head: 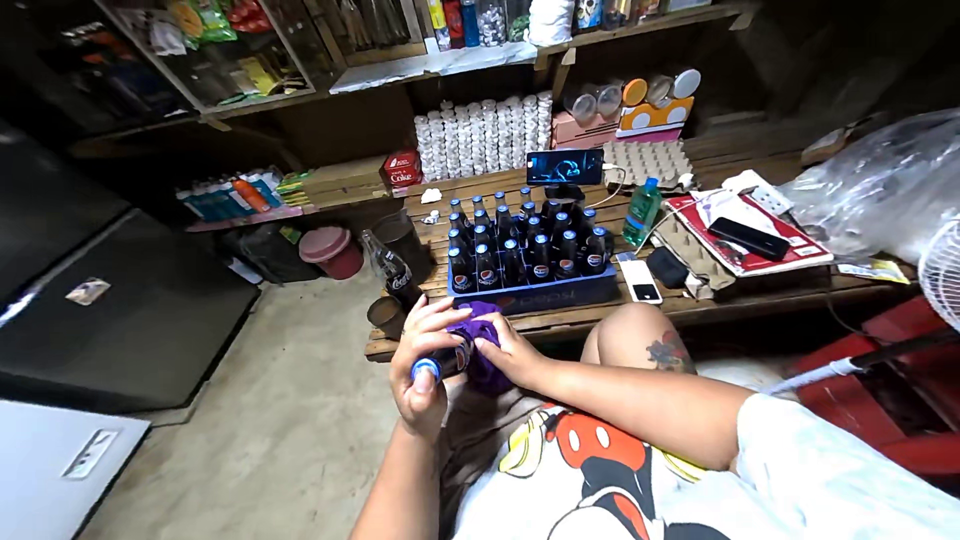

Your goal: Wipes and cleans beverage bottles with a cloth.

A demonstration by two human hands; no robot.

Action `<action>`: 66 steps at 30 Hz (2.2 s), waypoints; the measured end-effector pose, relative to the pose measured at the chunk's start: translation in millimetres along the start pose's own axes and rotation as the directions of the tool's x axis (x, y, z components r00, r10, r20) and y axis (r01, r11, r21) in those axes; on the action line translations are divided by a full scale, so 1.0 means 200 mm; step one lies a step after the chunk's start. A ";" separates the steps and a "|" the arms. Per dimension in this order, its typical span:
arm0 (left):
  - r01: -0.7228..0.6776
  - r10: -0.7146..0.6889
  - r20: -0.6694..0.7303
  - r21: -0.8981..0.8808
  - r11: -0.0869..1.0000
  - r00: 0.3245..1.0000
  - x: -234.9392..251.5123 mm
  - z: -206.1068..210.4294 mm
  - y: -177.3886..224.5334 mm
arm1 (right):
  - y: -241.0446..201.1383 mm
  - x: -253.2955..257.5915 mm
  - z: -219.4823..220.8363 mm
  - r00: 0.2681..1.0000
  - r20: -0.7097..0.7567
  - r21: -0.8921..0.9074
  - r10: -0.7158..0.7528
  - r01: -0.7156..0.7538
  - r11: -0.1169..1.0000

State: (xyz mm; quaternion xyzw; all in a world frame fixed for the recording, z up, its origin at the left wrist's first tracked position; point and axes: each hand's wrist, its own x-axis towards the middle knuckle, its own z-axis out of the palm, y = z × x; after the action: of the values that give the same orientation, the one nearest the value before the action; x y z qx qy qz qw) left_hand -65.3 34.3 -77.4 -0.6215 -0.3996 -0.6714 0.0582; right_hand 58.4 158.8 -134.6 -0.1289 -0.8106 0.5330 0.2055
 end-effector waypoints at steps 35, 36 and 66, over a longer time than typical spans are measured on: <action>0.138 -0.143 0.018 -0.419 0.897 0.989 0.02 -0.05 0.03 | 0.02 -0.03 -0.03 0.994 -0.089 0.201 0.058 -0.039 0.979; 0.131 -0.138 0.013 -0.422 0.897 0.990 0.01 -0.05 0.03 | 0.02 -0.03 -0.03 0.993 -0.103 0.210 0.059 -0.036 0.977; 0.060 -0.112 -0.116 -0.383 0.922 0.987 -0.03 -0.07 0.02 | -0.14 -0.08 0.00 0.899 -0.232 0.139 -0.372 0.410 0.902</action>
State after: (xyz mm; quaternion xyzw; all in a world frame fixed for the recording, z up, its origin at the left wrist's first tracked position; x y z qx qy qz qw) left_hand -73.1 19.8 -78.5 -0.5558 -0.2847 -0.7783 -0.0651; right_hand 73.2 140.2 -112.8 0.0040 -0.7423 0.5377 0.3999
